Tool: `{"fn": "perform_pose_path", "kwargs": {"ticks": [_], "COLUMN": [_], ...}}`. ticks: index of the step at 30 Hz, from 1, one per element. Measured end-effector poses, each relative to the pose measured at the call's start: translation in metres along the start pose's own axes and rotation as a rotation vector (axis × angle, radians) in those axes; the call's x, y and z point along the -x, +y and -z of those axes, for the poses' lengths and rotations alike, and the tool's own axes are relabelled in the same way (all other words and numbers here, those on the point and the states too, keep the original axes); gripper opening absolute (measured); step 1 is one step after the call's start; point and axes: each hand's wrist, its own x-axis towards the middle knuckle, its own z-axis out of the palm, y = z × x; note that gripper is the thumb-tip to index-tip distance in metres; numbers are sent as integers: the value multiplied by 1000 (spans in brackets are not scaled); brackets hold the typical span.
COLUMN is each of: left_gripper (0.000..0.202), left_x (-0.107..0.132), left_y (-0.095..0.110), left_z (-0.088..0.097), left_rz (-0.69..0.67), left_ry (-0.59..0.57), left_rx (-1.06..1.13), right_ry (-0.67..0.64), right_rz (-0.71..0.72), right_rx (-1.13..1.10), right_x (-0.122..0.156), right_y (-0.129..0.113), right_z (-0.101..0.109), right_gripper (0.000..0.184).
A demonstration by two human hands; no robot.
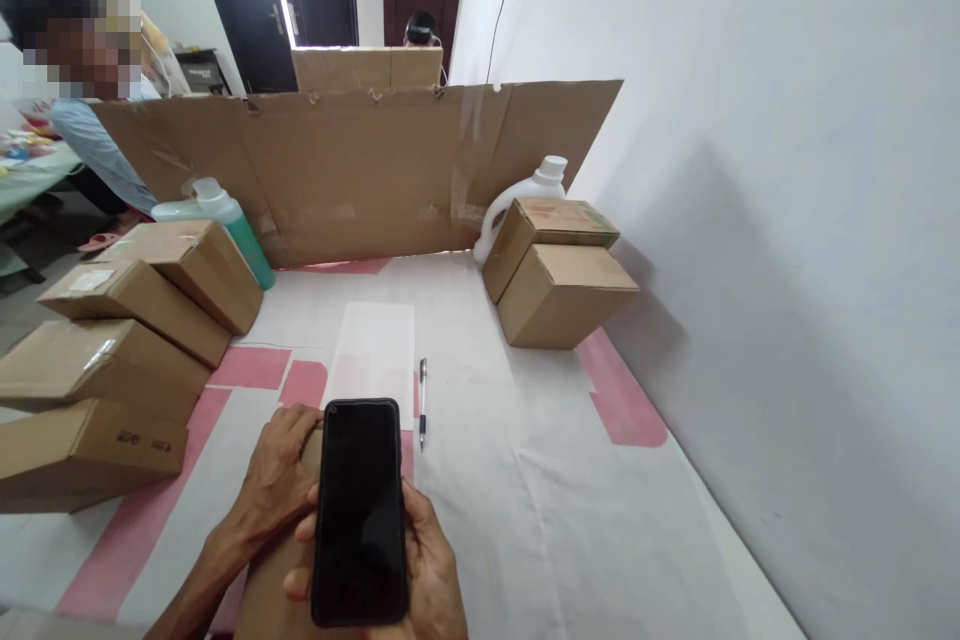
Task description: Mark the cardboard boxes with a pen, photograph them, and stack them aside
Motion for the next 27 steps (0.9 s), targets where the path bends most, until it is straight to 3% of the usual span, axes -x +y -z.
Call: {"fn": "perform_pose_path", "kwargs": {"ticks": [11, 15, 19, 24, 27], "left_gripper": [30, 36, 46, 47, 42], "left_x": [2, 2, 1, 0, 0], "left_y": [0, -3, -8, -13, -16], "left_z": [0, -1, -3, -5, -9], "left_rz": [15, 36, 58, 80, 84], "left_ry": [-3, -31, 6, 17, 31], "left_rx": [9, -5, -3, 25, 28], "right_ry": [-13, 99, 320, 775, 929], "right_rz": [2, 45, 212, 488, 564], "right_rx": [36, 93, 289, 993, 1213], "right_x": [-3, -1, -9, -22, -25], "right_y": [3, -8, -45, -95, -105], "right_z": [-2, 4, 41, 115, 144], "right_gripper": [53, 53, 66, 71, 63]}}
